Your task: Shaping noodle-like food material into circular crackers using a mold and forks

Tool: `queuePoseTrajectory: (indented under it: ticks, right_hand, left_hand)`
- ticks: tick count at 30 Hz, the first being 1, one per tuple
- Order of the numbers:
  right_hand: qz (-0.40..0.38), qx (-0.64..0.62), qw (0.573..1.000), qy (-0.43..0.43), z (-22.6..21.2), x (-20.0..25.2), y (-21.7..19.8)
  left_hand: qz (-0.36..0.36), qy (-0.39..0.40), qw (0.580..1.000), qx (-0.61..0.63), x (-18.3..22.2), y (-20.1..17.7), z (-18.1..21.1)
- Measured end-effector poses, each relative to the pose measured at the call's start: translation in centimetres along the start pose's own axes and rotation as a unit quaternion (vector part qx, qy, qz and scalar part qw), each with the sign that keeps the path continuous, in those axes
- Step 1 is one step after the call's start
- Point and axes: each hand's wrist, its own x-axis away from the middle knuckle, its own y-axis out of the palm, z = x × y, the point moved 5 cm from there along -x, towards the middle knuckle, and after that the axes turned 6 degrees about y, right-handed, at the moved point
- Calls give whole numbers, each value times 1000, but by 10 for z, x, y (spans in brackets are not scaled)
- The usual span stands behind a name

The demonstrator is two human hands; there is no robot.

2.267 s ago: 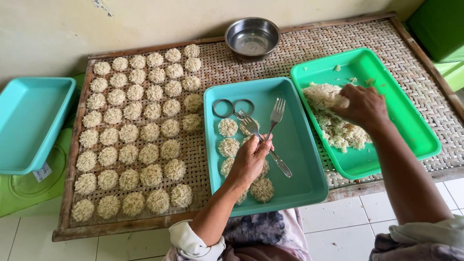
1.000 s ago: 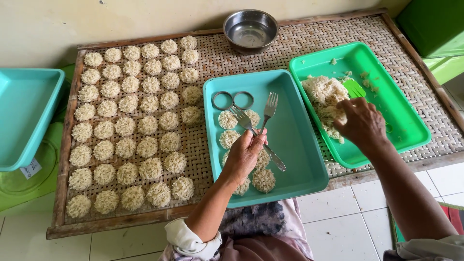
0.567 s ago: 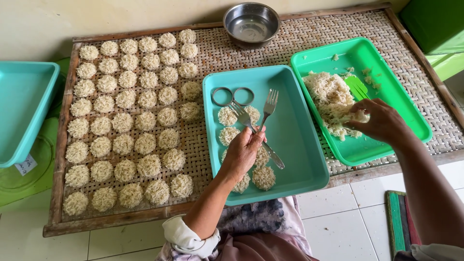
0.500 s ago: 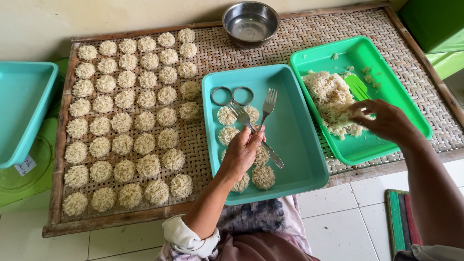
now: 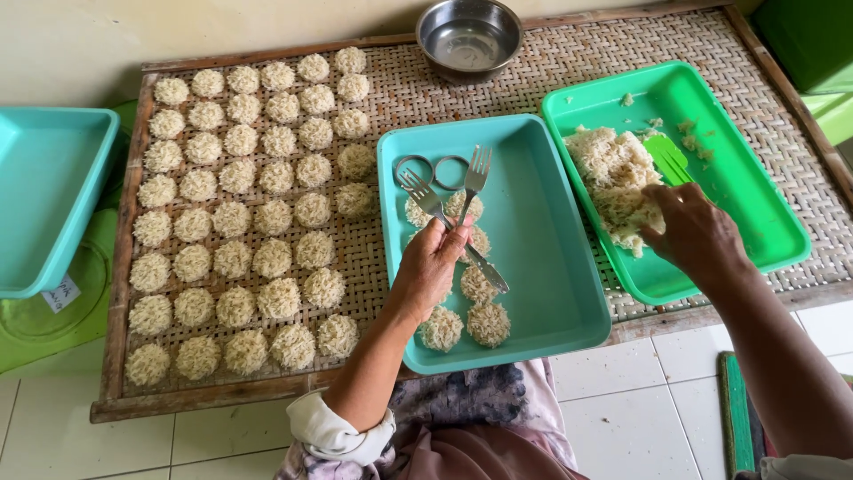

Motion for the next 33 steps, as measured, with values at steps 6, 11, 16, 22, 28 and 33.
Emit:
queuePoseTrajectory:
  ticks: [6,11,16,22,28,33]
  right_hand:
    - [-42,-9,999,-24,21,-16,10]
    - [-101,-365,922,84,57,-25,-10]
    - [-181,-609,759,140,94,-38,18]
    - [-185,-670,711,105,67,-70,20]
    - [-287,-637,715,-14,-121,-105,-76]
    - [-304,-636,697,-133,-244,-137,-64]
  left_hand:
    - [27,7,1000,14,-2,-17,5]
    - [28,22,999,7,-7,-29,-2]
    - [26,39,999,3,-10,-44,-1]
    - [61,71,995,42,-11,-79,10]
    - [93,68,993,19,-10,-102,13]
    - [161,64,984,40,-12,-113,-9]
